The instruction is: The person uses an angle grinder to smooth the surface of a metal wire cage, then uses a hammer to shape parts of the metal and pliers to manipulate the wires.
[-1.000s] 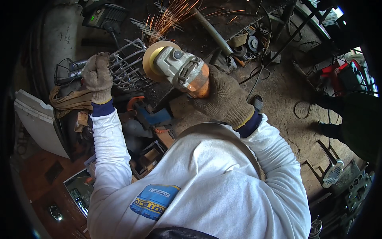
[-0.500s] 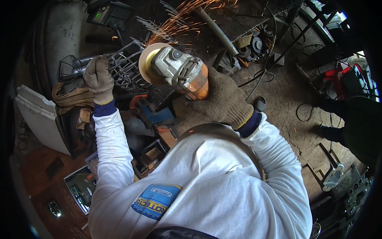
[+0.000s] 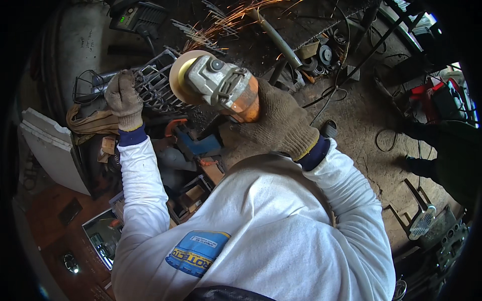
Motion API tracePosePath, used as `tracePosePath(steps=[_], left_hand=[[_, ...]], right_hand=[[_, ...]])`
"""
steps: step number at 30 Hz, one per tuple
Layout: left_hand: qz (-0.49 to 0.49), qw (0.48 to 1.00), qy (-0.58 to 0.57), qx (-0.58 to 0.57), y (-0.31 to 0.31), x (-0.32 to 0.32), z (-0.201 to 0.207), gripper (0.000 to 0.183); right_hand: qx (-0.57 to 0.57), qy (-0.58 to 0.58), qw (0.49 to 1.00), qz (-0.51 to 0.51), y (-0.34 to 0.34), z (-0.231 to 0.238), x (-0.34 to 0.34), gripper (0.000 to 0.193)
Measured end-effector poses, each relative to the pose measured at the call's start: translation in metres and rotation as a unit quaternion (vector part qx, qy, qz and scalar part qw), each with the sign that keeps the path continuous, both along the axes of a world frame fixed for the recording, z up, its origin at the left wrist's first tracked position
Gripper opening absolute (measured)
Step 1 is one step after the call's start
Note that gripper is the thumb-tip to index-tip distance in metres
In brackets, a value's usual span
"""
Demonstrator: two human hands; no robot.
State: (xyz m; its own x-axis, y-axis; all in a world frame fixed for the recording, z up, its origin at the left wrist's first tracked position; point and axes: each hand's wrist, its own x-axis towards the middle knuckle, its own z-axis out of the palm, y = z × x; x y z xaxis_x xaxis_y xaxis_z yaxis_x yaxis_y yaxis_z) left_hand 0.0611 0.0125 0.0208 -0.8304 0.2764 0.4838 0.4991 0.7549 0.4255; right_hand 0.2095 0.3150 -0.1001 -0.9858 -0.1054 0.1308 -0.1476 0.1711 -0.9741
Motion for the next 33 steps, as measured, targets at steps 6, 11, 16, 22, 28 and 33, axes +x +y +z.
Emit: tracePosePath(steps=[6,11,16,22,28,33], left_hand=[[-0.016,0.997,0.056,0.043,0.001,0.0,-0.009,0.034],[-0.007,0.998,0.057,-0.015,-0.012,-0.003,-0.005,0.035],[-0.002,0.999,0.039,-0.009,-0.006,0.001,-0.002,0.033],[0.002,0.995,0.098,-0.016,-0.009,-0.003,-0.007,0.034],[-0.02,0.997,0.067,-0.02,-0.008,-0.002,-0.003,0.033],[-0.02,0.998,0.051,0.012,-0.006,-0.002,-0.004,0.033]], right_hand=[[-0.019,-0.034,0.999,0.028,0.006,0.004,0.001,0.08],[0.026,-0.028,0.999,0.025,0.006,0.018,-0.001,0.079],[0.091,0.042,0.995,0.011,0.01,0.008,-0.003,0.08],[0.027,-0.043,0.998,0.037,0.008,0.019,-0.003,0.081],[0.037,-0.029,0.999,0.028,0.008,0.02,-0.005,0.083],[0.038,-0.003,0.999,0.027,0.008,0.009,-0.002,0.082]])
